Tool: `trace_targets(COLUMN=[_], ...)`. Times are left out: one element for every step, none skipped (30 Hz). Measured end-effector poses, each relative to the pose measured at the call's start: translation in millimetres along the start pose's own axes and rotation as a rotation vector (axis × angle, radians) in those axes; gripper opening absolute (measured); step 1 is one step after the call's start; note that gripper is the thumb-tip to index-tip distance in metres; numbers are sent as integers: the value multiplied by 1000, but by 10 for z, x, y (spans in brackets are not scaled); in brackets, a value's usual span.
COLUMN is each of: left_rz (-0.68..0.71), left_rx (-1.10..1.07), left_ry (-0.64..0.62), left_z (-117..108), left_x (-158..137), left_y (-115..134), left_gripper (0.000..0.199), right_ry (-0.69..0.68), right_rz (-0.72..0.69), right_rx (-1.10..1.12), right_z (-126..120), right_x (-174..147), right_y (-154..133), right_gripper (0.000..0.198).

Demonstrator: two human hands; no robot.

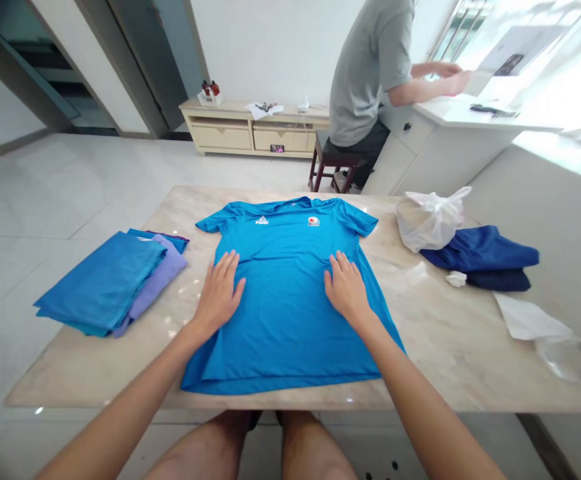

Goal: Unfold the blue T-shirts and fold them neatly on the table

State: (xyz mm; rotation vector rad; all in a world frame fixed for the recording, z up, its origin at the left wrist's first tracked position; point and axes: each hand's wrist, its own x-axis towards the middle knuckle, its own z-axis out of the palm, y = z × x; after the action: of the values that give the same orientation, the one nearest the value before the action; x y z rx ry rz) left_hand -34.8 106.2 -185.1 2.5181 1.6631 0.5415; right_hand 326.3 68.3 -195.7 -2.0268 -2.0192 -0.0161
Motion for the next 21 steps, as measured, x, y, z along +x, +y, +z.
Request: trace_targets(left_rz=[8, 8, 19, 40, 71, 111, 151, 188, 219, 242, 256, 265, 269, 265, 257, 241, 220, 195, 171, 153, 143], left_rx=[-12, -23, -35, -46, -54, -60, -63, -67, -71, -78, -87, -97, -107, -115, -119, -118, -110, -94, -72, -45, -17], left_ry=[10, 7, -11, -39, -62, -84, -104, -122, -141, -157, -173, -189, -204, -219, -235, -250, -263, -274, -283, -293, -307], left_z=[-65, -118, -162, -198, -231, -262, -295, -331, -371, -414, -462, -511, -560, -606, -650, -689, -727, -765, -806, -854, -911], left_x=[-384, -744, -1065, -1335, -1552, -1715, -1827, -1896, -1931, -1941, -1934, -1919, -1901, -1884, -1873, -1868, -1873, -1888, -1913, -1950, -1994], left_y=[-4, -29, -68, -116, -168, -220, -268, -310, -345, -370, -385, -388, -378, -357, -325, -286, -244, -205, -175, -157, -156], left_gripper=[68, 67, 65, 63, 61, 59, 58, 57, 55, 53, 51, 48, 45, 43, 41, 39, 38, 38, 38, 37, 36], right_ry=[-3, -15, -33, -54, -72, -96, -122, -148, -174, -198, -219, -238, -254, -270, -288, -308, -325, -336, -344, -354, -373], right_rz=[-32, -50, -57, -51, -45, -54, -68, -86, -104, -115, -120, -116, -106, -92, -79, -69, -62, -55, -49, -45, -47], right_rx=[9, 11, 11, 11, 14, 23, 37, 55, 77, 99, 120, 135, 143, 143, 133, 116, 92, 62, 31, 4, -12], right_z=[-75, -134, -179, -214, -245, -274, -308, -347, -394, -447, -505, -565, -624, -681, -734, -783, -829, -874, -920, -969, -1020], right_x=[-394, -778, -1136, -1455, -1725, -1940, -2099, -2207, -2271, -2301, -2308, -2301, -2289, -2279, -2275, -2279, -2293, -2318, -2355, -2402, -2458], right_y=[33, 82, 140, 202, 263, 320, 370, 412, 442, 458, 458, 441, 408, 362, 306, 245, 185, 130, 84, 49, 26], right_gripper=[66, 66, 65, 65, 67, 69, 69, 69, 68, 66, 63, 59, 56, 53, 51, 50, 49, 50, 51, 53, 53])
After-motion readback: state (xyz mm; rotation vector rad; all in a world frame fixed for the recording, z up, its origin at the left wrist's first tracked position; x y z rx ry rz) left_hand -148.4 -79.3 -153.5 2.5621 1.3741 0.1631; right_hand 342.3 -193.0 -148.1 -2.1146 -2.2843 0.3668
